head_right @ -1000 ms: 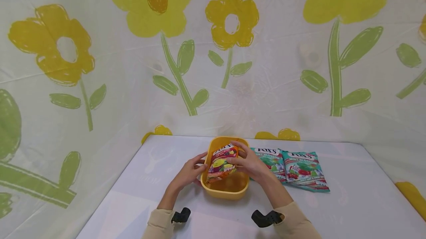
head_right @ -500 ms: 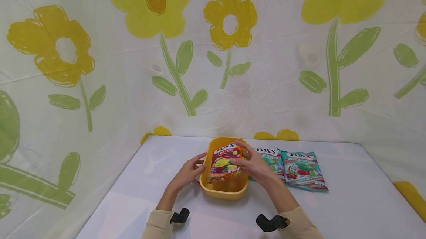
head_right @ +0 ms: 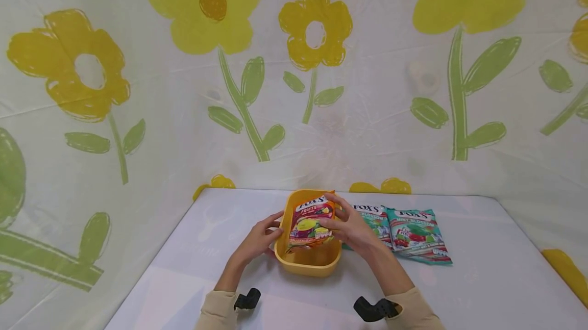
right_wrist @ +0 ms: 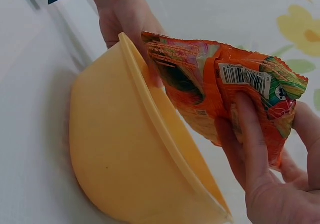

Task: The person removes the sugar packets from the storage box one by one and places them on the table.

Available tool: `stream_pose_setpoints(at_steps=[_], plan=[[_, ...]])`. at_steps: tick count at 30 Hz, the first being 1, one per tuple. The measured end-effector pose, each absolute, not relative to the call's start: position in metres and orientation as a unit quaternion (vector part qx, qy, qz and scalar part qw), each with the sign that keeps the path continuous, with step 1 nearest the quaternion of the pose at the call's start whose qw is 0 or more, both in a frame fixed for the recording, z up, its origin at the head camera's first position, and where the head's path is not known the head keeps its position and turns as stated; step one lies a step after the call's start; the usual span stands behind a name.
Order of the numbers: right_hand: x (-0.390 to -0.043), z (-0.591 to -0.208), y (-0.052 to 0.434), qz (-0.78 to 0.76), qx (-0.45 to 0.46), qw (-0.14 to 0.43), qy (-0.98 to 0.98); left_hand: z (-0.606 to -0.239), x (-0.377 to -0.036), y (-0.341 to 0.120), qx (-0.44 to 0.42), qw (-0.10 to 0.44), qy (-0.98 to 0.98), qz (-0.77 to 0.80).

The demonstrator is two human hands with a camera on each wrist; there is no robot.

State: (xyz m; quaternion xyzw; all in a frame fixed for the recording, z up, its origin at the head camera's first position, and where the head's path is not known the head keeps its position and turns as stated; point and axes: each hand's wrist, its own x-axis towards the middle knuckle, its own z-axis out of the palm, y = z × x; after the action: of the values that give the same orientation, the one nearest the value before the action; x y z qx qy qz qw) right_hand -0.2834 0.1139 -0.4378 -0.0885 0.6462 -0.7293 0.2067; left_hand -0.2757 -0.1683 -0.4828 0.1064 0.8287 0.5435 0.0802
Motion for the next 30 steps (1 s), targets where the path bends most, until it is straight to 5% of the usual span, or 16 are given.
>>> stream_pose_setpoints(at_steps=[30], plan=[[-0.27, -0.443, 0.156, -0.727, -0.077, 0.172, 0.66, -0.486, -0.277, -0.171, 0.122, 0.084, 0.818, 0.557]])
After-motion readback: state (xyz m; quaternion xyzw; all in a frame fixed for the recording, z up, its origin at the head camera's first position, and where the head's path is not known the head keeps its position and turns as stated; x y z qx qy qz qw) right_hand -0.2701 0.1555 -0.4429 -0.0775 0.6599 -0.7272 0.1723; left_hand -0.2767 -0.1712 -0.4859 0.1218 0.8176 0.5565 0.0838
